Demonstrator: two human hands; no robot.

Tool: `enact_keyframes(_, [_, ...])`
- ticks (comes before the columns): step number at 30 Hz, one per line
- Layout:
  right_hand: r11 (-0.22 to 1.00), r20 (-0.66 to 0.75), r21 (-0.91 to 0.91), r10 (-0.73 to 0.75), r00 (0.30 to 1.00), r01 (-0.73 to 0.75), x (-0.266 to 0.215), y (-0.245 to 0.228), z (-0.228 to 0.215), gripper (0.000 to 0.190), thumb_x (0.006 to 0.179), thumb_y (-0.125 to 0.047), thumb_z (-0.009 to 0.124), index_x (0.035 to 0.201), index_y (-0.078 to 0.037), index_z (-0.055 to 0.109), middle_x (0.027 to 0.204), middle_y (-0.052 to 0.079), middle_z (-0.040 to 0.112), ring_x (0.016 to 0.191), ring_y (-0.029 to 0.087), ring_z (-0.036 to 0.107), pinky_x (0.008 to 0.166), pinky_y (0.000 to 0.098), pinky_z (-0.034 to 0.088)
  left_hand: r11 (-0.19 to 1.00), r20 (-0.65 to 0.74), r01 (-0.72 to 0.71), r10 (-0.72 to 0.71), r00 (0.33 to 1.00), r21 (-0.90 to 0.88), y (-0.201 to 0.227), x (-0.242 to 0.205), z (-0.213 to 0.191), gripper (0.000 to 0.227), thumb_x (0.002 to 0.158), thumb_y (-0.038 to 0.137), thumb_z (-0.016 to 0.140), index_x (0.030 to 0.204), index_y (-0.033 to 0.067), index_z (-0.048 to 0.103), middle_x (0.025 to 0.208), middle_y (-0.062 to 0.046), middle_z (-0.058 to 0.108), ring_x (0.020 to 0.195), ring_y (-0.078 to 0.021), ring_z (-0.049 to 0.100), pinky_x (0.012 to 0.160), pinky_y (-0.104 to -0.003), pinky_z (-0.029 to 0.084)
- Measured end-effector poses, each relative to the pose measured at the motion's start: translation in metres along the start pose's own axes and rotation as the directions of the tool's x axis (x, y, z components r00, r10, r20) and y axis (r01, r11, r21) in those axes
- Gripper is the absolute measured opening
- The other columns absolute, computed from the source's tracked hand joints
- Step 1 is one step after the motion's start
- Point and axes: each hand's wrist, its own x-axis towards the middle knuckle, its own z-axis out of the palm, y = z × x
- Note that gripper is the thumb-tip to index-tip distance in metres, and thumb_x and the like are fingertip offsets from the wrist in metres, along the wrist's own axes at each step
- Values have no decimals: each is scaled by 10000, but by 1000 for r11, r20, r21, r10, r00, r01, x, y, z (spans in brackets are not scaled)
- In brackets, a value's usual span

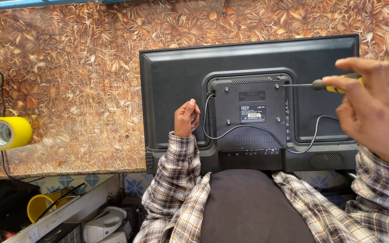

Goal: The person sits on a stool and uses a screwdriver to remove screws from the back panel of a television set resting on their lap. They systematically unscrew multiple fasteners around the central cover and along the bottom edge of the TV's rear casing.

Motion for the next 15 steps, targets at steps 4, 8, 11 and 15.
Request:
enact_keyframes(4, [945, -22, -312, 94, 995, -96, -9, 7, 7, 438, 1150, -274, 770, 1497, -25, 672, 1481, 189, 625, 1067, 329, 765, 795, 407, 618, 1000, -8, 20, -20, 1000, 2, 2, -1, 1, 419, 1045, 338, 543, 702, 101, 571, 472, 51, 315, 332, -54, 300, 301, -208, 244])
enact_keyframes(8, [998, -38, -21, 53, 998, -54, -3, 1, -1, 345, 1138, 47, 531, 1443, 89, 687, 1347, 273, 683, 1072, 417, 649, 891, 507, 549, 1000, -1, 11, -11, 1000, 16, 1, 0, 0, 419, 1047, 338, 542, 701, 104, 573, 470, 49, 320, 330, -56, 306, 299, -210, 255])
enact_keyframes(11, [986, -22, -164, 21, 1000, -25, -3, 6, 6, 380, 1083, -72, 589, 1434, 45, 674, 1441, 275, 596, 1154, 404, 678, 881, 490, 583, 1000, -1, 11, -11, 1000, 14, 0, 0, -1, 418, 1049, 334, 538, 702, 102, 570, 473, 48, 315, 332, -57, 304, 301, -211, 251])
enact_keyframes(15, [982, -54, -126, 136, 989, -142, -15, 11, 10, 354, 1232, -147, 719, 1491, 89, 665, 1256, 270, 729, 924, 338, 742, 723, 418, 563, 999, -9, 34, -34, 999, 13, 1, -1, 1, 413, 1041, 339, 553, 703, 104, 576, 468, 48, 319, 331, -56, 303, 300, -214, 249])
